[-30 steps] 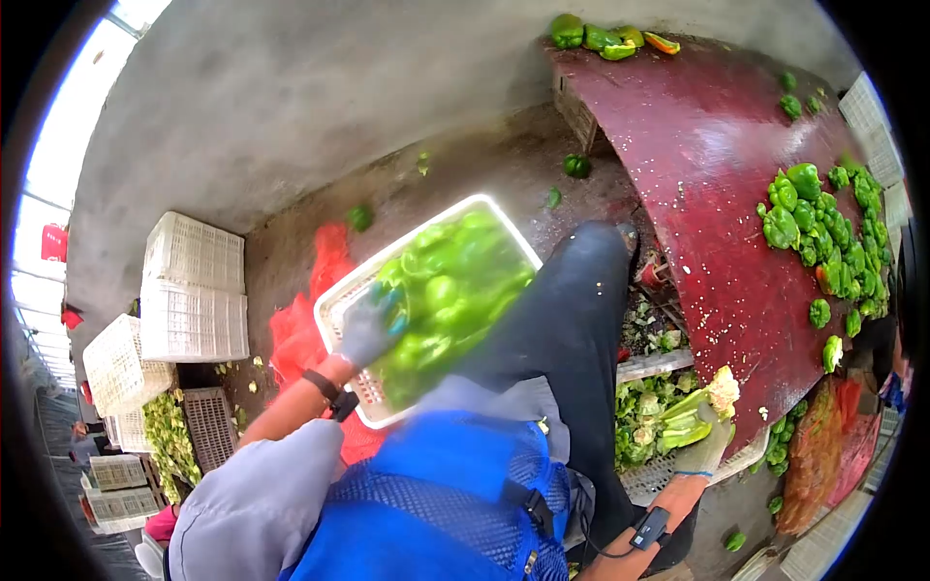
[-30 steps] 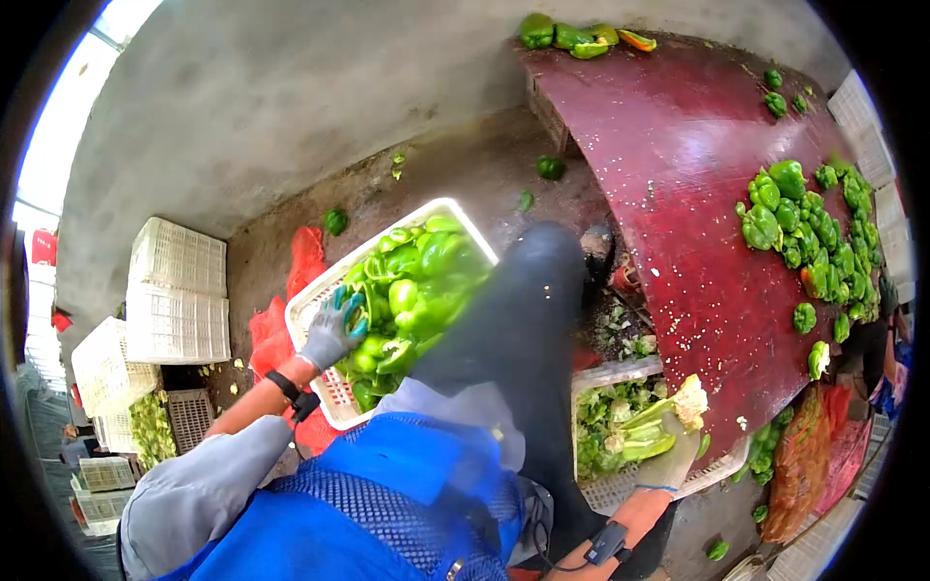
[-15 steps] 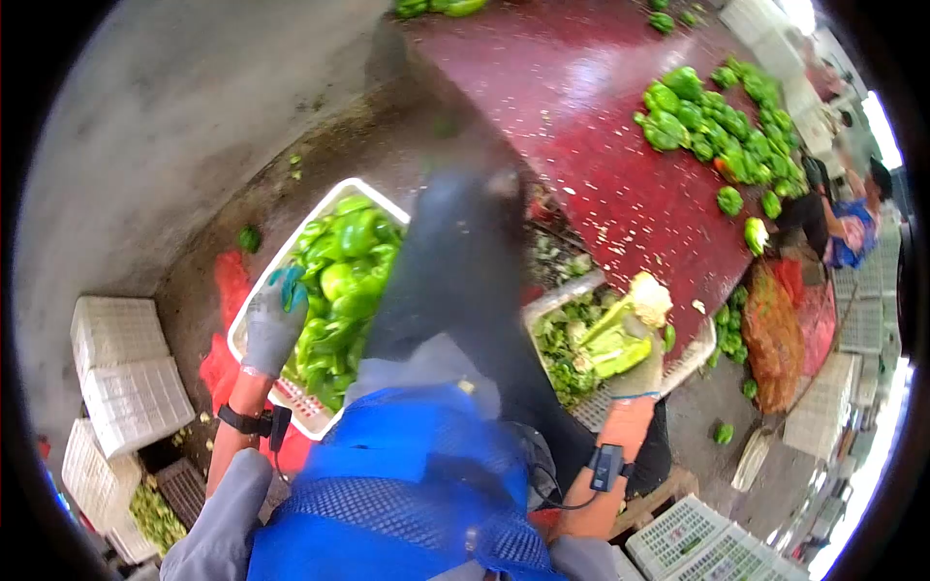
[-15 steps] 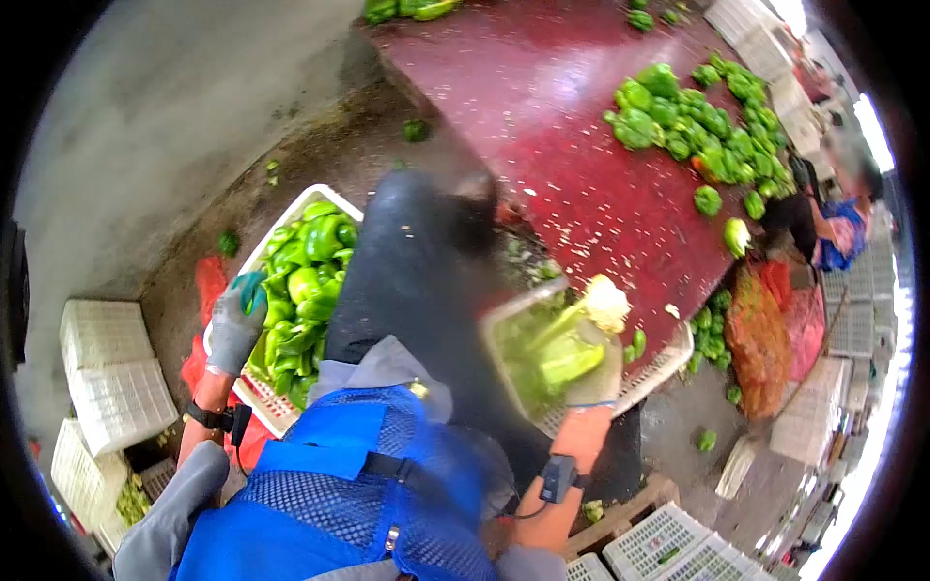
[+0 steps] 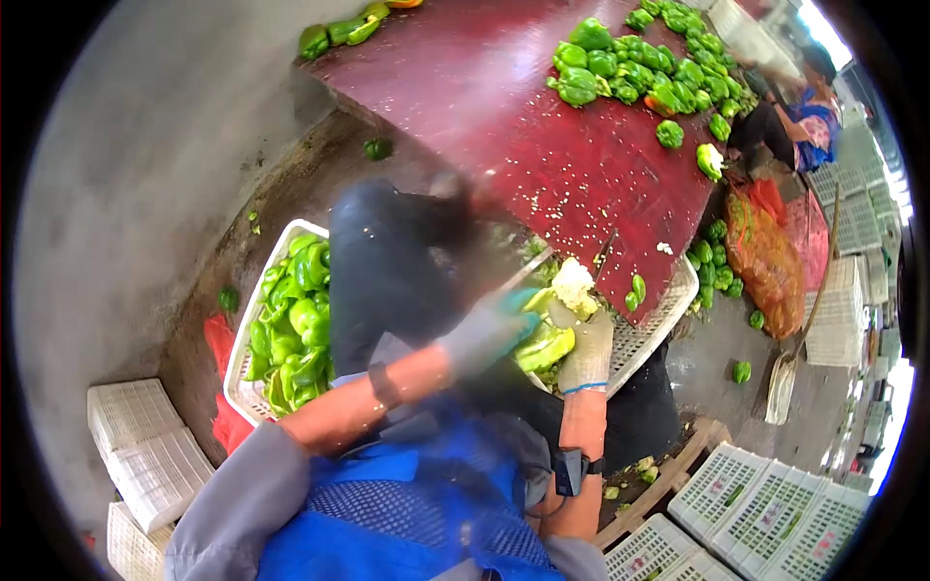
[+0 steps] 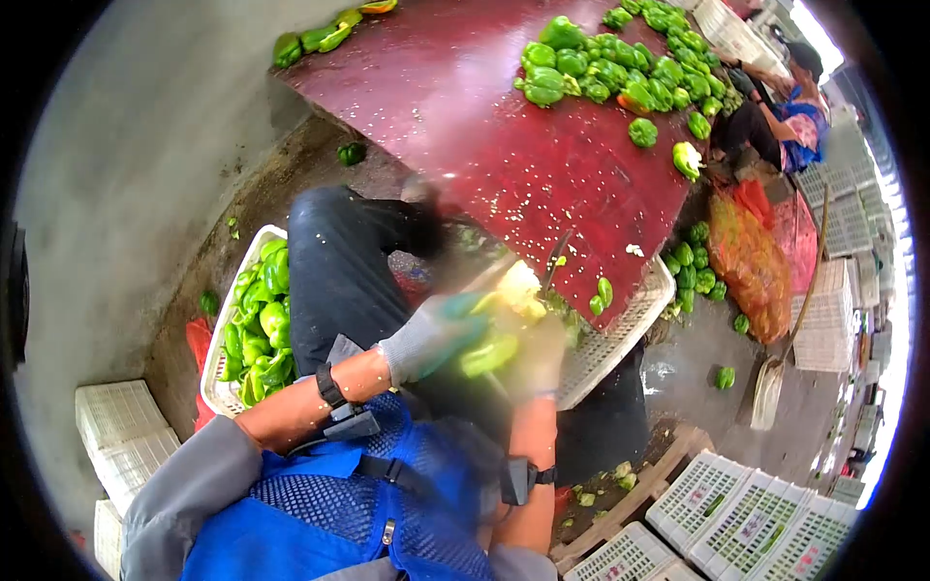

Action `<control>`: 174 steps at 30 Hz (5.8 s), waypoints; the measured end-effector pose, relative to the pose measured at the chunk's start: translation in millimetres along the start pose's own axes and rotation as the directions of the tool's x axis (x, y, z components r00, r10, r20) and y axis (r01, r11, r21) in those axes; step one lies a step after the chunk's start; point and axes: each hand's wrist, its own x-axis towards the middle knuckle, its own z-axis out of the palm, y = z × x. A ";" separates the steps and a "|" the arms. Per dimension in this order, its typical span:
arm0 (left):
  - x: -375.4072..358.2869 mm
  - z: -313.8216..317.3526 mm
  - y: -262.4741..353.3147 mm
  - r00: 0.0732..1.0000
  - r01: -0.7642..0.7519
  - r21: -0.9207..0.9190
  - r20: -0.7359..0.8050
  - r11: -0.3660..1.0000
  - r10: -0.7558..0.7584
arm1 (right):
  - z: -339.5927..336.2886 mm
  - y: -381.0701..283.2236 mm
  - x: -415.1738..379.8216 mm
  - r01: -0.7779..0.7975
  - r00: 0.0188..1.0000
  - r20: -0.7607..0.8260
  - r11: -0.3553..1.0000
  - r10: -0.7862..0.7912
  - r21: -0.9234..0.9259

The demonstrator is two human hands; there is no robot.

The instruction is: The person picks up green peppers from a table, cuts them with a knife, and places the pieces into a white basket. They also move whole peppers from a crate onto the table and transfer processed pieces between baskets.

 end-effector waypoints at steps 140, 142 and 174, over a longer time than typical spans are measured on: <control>-96.2 -333.4 136.2 0.753 0.307 0.886 -0.003 -0.347 0.658 | -192.4 -129.4 79.4 0.081 0.910 -0.257 0.749 -0.325 -0.658; -38.6 -295.4 175.5 0.773 0.206 0.899 0.094 -0.388 0.627 | -203.9 -150.0 99.5 0.129 0.909 -0.220 0.743 -0.353 -0.657; 722.5 -198.7 294.8 0.902 -0.368 0.578 0.033 0.728 0.430 | -267.7 -258.5 575.5 -0.122 0.679 -0.103 0.027 -0.727 -0.992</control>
